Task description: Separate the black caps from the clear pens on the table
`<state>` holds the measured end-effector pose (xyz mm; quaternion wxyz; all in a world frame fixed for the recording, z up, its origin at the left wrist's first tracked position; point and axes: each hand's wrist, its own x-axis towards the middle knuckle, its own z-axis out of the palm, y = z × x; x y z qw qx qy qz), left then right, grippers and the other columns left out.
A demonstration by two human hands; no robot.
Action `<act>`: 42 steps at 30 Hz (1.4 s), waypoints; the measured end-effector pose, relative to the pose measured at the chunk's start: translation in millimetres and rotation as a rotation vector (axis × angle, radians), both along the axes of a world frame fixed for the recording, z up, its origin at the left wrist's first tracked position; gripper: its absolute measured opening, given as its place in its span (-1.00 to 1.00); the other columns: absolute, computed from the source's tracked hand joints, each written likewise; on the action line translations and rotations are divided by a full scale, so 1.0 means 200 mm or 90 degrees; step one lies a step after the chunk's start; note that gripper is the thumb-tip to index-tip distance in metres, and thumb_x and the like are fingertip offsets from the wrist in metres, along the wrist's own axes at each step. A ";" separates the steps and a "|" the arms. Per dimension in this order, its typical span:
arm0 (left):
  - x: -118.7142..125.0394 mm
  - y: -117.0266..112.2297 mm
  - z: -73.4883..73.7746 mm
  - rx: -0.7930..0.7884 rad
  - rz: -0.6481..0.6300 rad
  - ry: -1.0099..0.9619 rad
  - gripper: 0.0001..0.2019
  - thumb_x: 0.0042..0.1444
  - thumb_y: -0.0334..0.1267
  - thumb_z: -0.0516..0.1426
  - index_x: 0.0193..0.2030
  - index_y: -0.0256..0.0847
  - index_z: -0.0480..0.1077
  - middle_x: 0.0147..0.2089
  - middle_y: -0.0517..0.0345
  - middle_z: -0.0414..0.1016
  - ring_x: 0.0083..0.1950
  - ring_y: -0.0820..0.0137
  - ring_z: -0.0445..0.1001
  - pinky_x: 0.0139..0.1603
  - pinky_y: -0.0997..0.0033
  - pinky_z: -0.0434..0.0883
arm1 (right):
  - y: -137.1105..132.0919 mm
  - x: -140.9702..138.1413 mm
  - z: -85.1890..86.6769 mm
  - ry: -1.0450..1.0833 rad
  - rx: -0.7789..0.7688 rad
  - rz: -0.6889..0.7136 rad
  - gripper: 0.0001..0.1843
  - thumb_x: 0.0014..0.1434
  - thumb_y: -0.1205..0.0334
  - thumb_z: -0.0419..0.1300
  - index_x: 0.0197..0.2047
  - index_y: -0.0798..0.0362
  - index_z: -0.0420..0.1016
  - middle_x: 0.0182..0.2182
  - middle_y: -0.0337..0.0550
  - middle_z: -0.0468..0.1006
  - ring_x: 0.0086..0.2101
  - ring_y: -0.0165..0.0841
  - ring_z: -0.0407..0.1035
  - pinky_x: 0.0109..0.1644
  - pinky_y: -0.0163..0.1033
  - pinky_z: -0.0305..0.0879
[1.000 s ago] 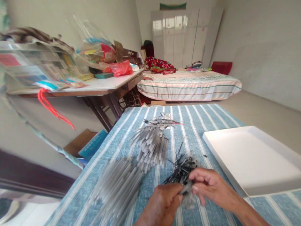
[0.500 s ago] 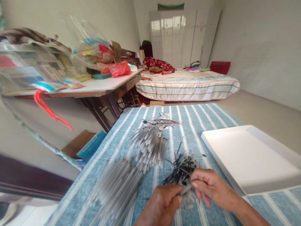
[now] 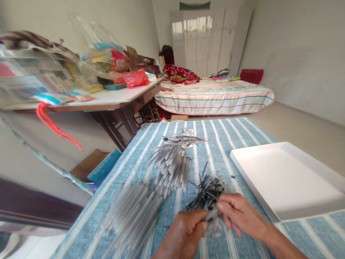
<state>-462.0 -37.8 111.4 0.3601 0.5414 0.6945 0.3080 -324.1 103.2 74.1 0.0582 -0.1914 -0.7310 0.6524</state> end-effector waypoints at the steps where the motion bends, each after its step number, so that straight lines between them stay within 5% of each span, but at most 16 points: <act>1: 0.00 0.00 0.00 -0.001 -0.004 -0.002 -0.81 0.05 -0.40 -0.08 -0.57 -0.21 0.09 -0.57 0.31 0.12 -0.49 0.52 0.18 -0.48 0.54 0.04 | 0.00 0.00 0.00 0.001 0.012 0.005 -0.65 0.18 0.03 0.00 -0.51 0.11 0.22 -0.72 -0.38 0.31 -0.80 -0.63 0.11 -0.75 -0.54 -0.07; 6: 0.00 0.01 0.00 0.005 -0.010 0.000 -0.81 0.07 -0.40 -0.09 -0.55 -0.21 0.11 -0.57 0.32 0.12 -0.49 0.53 0.17 -0.48 0.54 0.04 | 0.00 0.00 -0.01 0.005 -0.073 0.017 -0.70 0.07 0.04 0.15 -0.25 0.08 0.23 -0.63 -0.42 0.35 -0.77 -0.61 0.18 -0.73 -0.53 0.06; 12: 0.01 0.01 0.00 -0.011 0.011 0.002 -0.79 0.06 -0.40 -0.08 -0.58 -0.21 0.11 -0.59 0.32 0.12 -0.51 0.53 0.17 -0.50 0.55 0.05 | 0.02 -0.01 -0.02 -0.013 -0.035 -0.011 -0.63 0.15 -0.02 0.02 -0.51 0.10 0.18 -0.73 -0.37 0.35 -0.82 -0.61 0.16 -0.77 -0.54 -0.10; 20: 0.00 0.01 -0.02 0.002 0.041 -0.008 -0.80 0.09 -0.37 -0.09 -0.52 -0.23 0.22 -0.54 0.29 0.19 -0.47 0.52 0.20 -0.47 0.53 0.07 | 0.06 0.00 0.01 0.036 0.000 -0.147 -0.61 0.12 -0.04 0.05 -0.11 0.06 0.23 -0.65 -0.39 0.39 -0.81 -0.57 0.16 -0.75 -0.47 0.03; 26: 0.02 0.02 -0.01 0.009 0.053 -0.008 -0.82 0.04 -0.38 -0.06 -0.55 -0.24 0.21 -0.56 0.31 0.16 -0.48 0.53 0.18 -0.48 0.55 0.08 | 0.00 -0.01 0.01 0.023 -0.019 -0.066 -0.64 0.11 -0.04 0.05 -0.46 0.11 0.24 -0.68 -0.34 0.40 -0.80 -0.59 0.18 -0.74 -0.49 0.01; 32: -0.13 -0.05 0.03 -0.040 0.053 -0.048 -0.85 0.01 -0.36 -0.01 -0.50 -0.26 0.32 -0.57 0.30 0.22 -0.50 0.54 0.18 -0.51 0.58 0.10 | 0.15 0.06 0.06 0.074 -0.072 -0.264 -0.66 0.11 0.00 0.08 -0.49 0.11 0.23 -0.70 -0.31 0.40 -0.82 -0.59 0.16 -0.76 -0.49 -0.10; 37: -0.21 -0.07 0.02 0.044 0.273 -0.196 -0.90 -0.03 -0.27 0.10 -0.40 -0.26 0.36 -0.54 0.25 0.36 -0.55 0.52 0.25 -0.54 0.56 0.18 | 0.23 0.06 0.02 0.061 -0.083 -0.335 -0.64 0.04 -0.05 0.13 -0.48 0.10 0.25 -0.72 -0.31 0.39 -0.84 -0.55 0.15 -0.80 -0.47 -0.12; 42: -0.06 0.05 0.05 0.277 0.409 -0.540 -0.85 -0.03 -0.28 0.16 -0.32 -0.27 0.32 -0.41 0.16 0.41 -0.50 0.53 0.29 -0.48 0.53 0.26 | 0.11 0.00 0.02 0.077 0.036 -0.350 -0.63 0.10 -0.07 0.05 -0.23 0.08 0.31 -0.67 -0.36 0.36 -0.80 -0.55 0.14 -0.75 -0.44 0.00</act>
